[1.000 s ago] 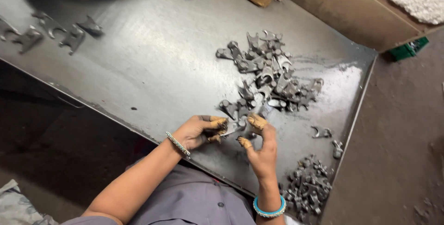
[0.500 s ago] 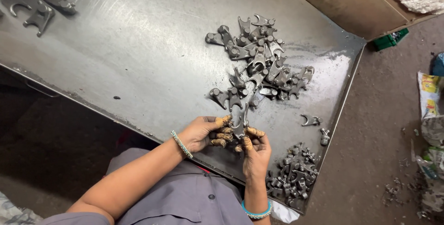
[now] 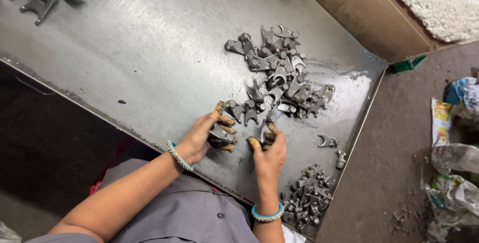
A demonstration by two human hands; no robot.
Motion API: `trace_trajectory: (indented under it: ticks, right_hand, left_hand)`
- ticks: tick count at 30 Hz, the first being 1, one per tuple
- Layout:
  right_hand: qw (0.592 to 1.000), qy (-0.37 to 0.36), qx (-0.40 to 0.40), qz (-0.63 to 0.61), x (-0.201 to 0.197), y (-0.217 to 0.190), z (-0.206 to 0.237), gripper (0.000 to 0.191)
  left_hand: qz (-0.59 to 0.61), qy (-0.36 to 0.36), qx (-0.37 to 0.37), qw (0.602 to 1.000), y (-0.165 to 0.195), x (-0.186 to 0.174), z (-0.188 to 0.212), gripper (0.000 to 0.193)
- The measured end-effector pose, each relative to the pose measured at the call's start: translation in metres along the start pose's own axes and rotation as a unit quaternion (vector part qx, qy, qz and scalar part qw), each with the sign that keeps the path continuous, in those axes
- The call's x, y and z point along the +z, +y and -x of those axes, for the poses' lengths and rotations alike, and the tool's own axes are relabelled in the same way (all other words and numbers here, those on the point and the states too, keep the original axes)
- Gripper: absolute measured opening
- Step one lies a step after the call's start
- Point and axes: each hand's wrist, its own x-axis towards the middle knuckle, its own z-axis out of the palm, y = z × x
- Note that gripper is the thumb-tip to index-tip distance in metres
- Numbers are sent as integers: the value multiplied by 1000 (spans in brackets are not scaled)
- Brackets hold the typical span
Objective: The person repeatedly picks up small metal components from a pile on a metal table, aligns two pieces by hand, and presses them together to form an assembled unit. The assembled units are placed back on the table. The task continues throughout the clip with the same repetitive pick, align, and press motion.
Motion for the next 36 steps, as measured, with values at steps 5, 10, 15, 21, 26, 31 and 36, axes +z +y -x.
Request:
trace_trajectory:
  ticks: [5,10,15,21,26,31,36]
  right_hand:
    - [902,-35,35,-430,-4,41,-10,49]
    - [795,-87,119,-588,-15,67,3,43]
    - [750,-137,148,-631,-25,52,13,32]
    - [995,37,1,-90,-21,-3,-29,35]
    - [987,82,-104,88,-3,-30,-53,42]
    - [997,23,-45,-56,4,6,-49,31]
    - [774,-88,143,-610,-2,59,-38,19]
  left_hand:
    - [-13,32,8,999,14,-9,-2,44]
    - [14,23,-37,999,5,-2,-6,44]
    - [0,-35,-73,997,-18,14,-5,45]
    - [136,-80,-178,971,-28,24,-6,48]
    - [112,-71,-118,984,-13,13,-4,31]
    - [13,-56,-64,996,1,3,0,37]
    - [-18,-58,-63,996,2,3,0,44]
